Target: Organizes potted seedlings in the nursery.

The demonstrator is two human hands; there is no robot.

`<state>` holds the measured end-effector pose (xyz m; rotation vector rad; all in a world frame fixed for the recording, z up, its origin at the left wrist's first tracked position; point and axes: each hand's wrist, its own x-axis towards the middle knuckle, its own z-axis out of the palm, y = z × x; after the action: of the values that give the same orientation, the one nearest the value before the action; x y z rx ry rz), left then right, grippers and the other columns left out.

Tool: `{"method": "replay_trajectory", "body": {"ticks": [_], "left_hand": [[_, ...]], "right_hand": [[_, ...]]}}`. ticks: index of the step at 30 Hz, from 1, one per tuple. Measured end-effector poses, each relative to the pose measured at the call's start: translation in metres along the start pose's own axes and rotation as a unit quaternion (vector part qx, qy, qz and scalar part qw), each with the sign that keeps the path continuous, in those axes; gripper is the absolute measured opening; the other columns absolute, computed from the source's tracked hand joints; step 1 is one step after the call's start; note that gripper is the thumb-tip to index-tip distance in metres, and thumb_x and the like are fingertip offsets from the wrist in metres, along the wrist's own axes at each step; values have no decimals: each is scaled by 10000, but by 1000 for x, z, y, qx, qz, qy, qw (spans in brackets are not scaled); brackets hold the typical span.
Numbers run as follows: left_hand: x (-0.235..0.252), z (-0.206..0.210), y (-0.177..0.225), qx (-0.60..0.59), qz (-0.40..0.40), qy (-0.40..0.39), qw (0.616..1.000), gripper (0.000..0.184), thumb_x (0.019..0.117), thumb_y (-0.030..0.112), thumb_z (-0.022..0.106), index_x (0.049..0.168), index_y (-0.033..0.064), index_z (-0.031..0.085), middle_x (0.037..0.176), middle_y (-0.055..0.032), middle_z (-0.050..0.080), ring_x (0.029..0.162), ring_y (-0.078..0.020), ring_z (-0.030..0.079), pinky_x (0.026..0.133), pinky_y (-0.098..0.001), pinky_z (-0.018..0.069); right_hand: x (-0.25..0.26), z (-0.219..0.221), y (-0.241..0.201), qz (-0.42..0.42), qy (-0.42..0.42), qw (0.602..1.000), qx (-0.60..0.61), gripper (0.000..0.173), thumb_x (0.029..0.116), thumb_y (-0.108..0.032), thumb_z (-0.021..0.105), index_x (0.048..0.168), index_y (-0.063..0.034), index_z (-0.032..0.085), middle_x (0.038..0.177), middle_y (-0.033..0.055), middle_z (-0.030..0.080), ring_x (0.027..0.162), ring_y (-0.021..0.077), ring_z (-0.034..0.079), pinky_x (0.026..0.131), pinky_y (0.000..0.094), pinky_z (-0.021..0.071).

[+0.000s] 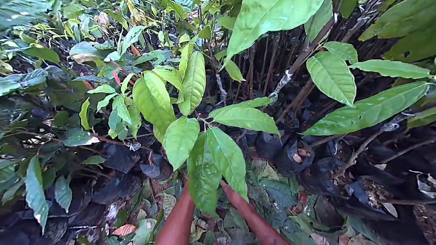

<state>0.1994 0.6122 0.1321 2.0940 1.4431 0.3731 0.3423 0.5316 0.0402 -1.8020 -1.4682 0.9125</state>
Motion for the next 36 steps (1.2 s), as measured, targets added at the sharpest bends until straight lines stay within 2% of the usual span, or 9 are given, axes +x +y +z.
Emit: {"method": "replay_trajectory", "body": {"ticks": [4,9,15,18,20,22,25,31,36], "left_hand": [[-1,8,-28,12,83,38,996,189,1013,118,587,1093,9,720,1132,-169,698,1079,-334,674,976,-516,527],[-11,-44,11,-3,125,-70,990,248,1033,62,522,1141,-59,710,1229,-208,697,1202,-329,649,1095,-484,457],[0,-60,37,15,300,-106,948,167,964,-14,561,912,-56,715,1009,-181,726,1056,-319,688,1014,-455,506],[-1,-59,77,55,135,-179,973,192,992,-77,533,1044,-127,711,1153,-235,706,1209,-321,627,1125,-398,400],[10,-17,44,83,112,-111,984,165,972,-24,602,1017,-51,758,1117,-188,739,1167,-313,665,1107,-422,441],[18,19,-25,29,300,79,950,136,916,97,677,861,23,778,895,-136,755,917,-301,722,921,-407,552],[-8,-20,-3,-62,159,0,985,157,894,37,731,1035,-25,759,1144,-184,732,1163,-317,670,1056,-457,494],[-52,27,-5,-224,-38,370,901,372,943,107,625,1212,-150,619,1197,-280,664,1105,-307,668,965,-421,547],[-69,78,-5,-306,-123,214,919,969,916,455,627,1584,-91,187,1596,-291,340,1467,-313,404,1196,-408,360]], "right_hand": [[1,-22,-6,-17,-43,999,3,862,834,-176,830,1538,33,378,1446,321,482,1197,396,622,998,452,545],[-2,-48,-9,-74,-62,995,-24,894,786,-251,877,1533,-43,433,1458,267,496,1030,335,682,871,455,585],[-10,-41,-24,-100,6,992,-70,1015,736,-434,892,1556,-73,414,1390,255,575,986,403,706,786,577,588],[-10,-14,-25,-61,95,990,-80,951,733,-368,898,1474,45,469,1334,321,588,928,459,707,734,606,577],[-3,4,-17,5,64,992,-106,909,806,-347,856,1506,40,425,1374,301,582,1001,456,702,821,616,561],[5,10,-11,42,25,991,-122,888,846,-364,824,1531,10,400,1419,272,567,1058,436,696,894,604,548],[6,0,-10,35,2,992,-119,890,824,-359,850,1515,3,423,1433,286,538,1008,438,704,857,589,563],[9,-7,-9,4,2,990,-140,983,782,-498,849,1545,-52,417,1442,242,556,1012,425,706,828,592,565],[11,-8,-8,-14,3,989,-144,936,786,-471,829,1518,-23,455,1385,243,606,1019,443,698,827,626,542]]}}
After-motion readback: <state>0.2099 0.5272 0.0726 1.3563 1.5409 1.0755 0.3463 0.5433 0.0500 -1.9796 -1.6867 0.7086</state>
